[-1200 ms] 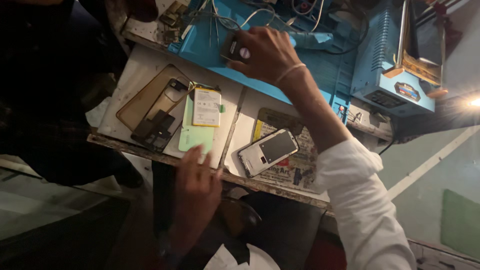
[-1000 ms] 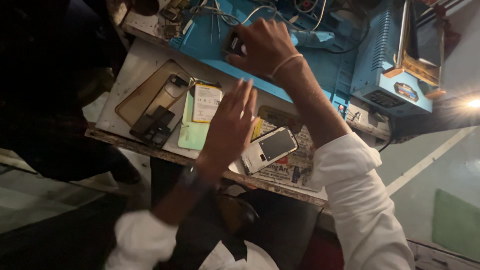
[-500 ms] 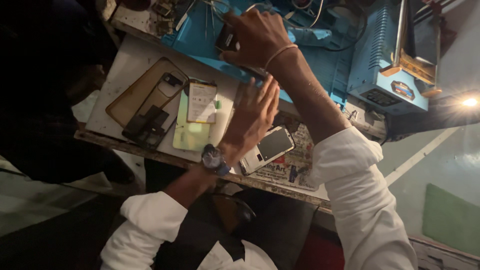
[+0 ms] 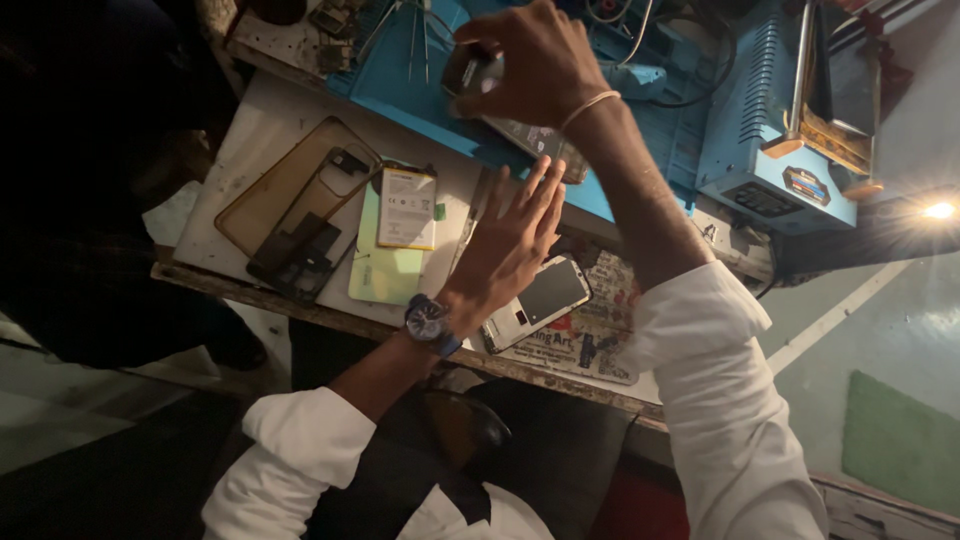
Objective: The person replaces a mobile phone screen and internal components by hand and using a tool. They remove a damaged screen, apply adhesive, install a new screen, and reassemble the internal battery and circuit boards.
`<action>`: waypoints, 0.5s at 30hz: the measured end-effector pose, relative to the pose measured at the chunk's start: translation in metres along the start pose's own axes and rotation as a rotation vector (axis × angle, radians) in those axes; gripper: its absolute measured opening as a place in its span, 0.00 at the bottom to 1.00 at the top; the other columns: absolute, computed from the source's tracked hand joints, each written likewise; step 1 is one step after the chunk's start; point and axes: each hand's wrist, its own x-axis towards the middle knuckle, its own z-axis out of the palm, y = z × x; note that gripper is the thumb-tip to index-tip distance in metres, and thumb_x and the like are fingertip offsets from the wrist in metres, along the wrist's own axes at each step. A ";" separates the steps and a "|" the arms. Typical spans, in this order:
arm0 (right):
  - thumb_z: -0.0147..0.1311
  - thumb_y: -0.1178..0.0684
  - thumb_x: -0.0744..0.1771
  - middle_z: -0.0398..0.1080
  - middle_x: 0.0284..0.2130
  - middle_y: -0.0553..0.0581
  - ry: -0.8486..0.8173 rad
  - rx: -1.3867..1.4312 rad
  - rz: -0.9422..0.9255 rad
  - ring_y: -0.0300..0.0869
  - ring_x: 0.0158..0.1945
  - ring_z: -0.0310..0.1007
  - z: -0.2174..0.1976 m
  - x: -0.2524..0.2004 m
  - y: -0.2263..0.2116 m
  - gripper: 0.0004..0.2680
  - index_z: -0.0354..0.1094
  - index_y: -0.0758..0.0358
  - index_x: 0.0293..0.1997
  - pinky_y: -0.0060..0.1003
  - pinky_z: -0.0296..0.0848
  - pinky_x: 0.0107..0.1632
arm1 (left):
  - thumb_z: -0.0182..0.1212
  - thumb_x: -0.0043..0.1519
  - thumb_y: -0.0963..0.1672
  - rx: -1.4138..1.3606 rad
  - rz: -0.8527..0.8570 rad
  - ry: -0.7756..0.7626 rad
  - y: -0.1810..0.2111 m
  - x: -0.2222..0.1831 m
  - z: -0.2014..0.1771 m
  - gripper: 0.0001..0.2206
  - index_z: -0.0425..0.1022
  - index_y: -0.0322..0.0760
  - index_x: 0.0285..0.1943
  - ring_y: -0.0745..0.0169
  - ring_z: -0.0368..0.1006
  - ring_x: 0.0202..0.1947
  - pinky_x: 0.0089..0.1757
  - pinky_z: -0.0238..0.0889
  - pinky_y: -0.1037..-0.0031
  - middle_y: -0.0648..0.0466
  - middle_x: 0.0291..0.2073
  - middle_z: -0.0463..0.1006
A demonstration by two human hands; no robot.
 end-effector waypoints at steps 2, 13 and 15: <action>0.79 0.41 0.59 0.80 0.41 0.59 0.046 -0.012 -0.064 0.48 0.44 0.82 -0.005 -0.003 0.006 0.22 0.79 0.56 0.53 0.43 0.79 0.47 | 0.61 0.67 0.43 -0.084 0.004 0.032 0.002 0.001 0.000 0.26 0.63 0.22 0.72 0.45 0.47 0.78 0.71 0.45 0.46 0.36 0.76 0.53; 0.77 0.44 0.64 0.77 0.54 0.58 -0.027 0.220 -0.147 0.46 0.56 0.80 -0.031 -0.020 0.019 0.22 0.75 0.57 0.62 0.38 0.81 0.51 | 0.60 0.61 0.36 -0.048 -0.155 0.175 -0.013 -0.014 -0.013 0.24 0.64 0.21 0.68 0.41 0.60 0.70 0.68 0.55 0.51 0.33 0.66 0.67; 0.76 0.45 0.64 0.76 0.55 0.59 -0.067 0.238 -0.113 0.46 0.57 0.79 -0.030 -0.020 0.015 0.22 0.74 0.57 0.62 0.38 0.81 0.52 | 0.61 0.64 0.37 -0.063 -0.236 0.275 -0.018 -0.014 -0.014 0.19 0.67 0.24 0.64 0.44 0.67 0.64 0.62 0.65 0.57 0.36 0.61 0.72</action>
